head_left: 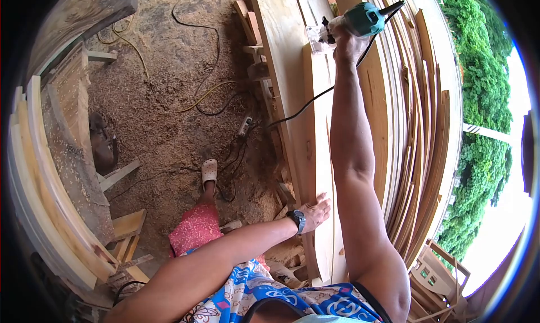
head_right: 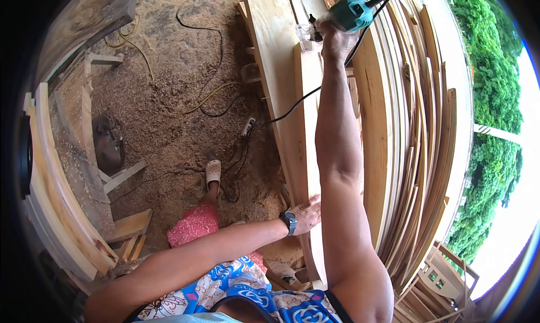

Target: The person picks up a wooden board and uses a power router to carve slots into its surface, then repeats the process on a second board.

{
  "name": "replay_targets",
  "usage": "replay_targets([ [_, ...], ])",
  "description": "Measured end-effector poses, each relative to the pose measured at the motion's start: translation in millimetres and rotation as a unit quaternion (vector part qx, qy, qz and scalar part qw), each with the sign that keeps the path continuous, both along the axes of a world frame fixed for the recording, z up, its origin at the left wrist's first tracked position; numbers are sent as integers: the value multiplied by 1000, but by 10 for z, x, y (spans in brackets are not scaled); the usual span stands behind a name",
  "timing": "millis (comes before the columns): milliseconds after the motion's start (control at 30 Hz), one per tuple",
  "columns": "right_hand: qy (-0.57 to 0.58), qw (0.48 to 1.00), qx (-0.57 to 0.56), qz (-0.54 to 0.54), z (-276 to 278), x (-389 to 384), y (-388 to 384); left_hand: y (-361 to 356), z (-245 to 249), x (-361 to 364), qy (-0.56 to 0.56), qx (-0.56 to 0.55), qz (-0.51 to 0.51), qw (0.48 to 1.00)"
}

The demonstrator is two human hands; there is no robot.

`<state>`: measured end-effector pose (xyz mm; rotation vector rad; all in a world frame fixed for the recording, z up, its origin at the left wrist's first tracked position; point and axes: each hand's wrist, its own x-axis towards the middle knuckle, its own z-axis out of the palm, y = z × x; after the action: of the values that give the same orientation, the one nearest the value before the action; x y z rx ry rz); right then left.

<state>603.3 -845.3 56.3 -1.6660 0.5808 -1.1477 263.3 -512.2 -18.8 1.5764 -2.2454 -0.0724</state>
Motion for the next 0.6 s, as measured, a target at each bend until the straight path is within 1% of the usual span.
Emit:
replay_targets([
  [133,3,1000,-6,-9,-36,3,-37,-10,-41,-27,-1,-12,8,1000],
  [233,0,1000,-6,10,-91,23,-94,-31,-122,-98,16,-4,2,1000],
  [333,-24,999,-4,21,-127,46,-114,-30,-91,-60,27,4,-8,1000],
  [400,-15,999,16,31,-98,54,-50,-21,-47,-25,35,11,-11,999],
  [467,-13,999,14,36,-34,55,12,-23,-35,-22,41,16,-11,999],
  [533,-12,999,11,40,45,43,100,-28,-64,-43,26,7,-9,1000],
  [600,-26,999,31,37,180,25,292,-24,-62,-48,13,2,-5,1000],
])
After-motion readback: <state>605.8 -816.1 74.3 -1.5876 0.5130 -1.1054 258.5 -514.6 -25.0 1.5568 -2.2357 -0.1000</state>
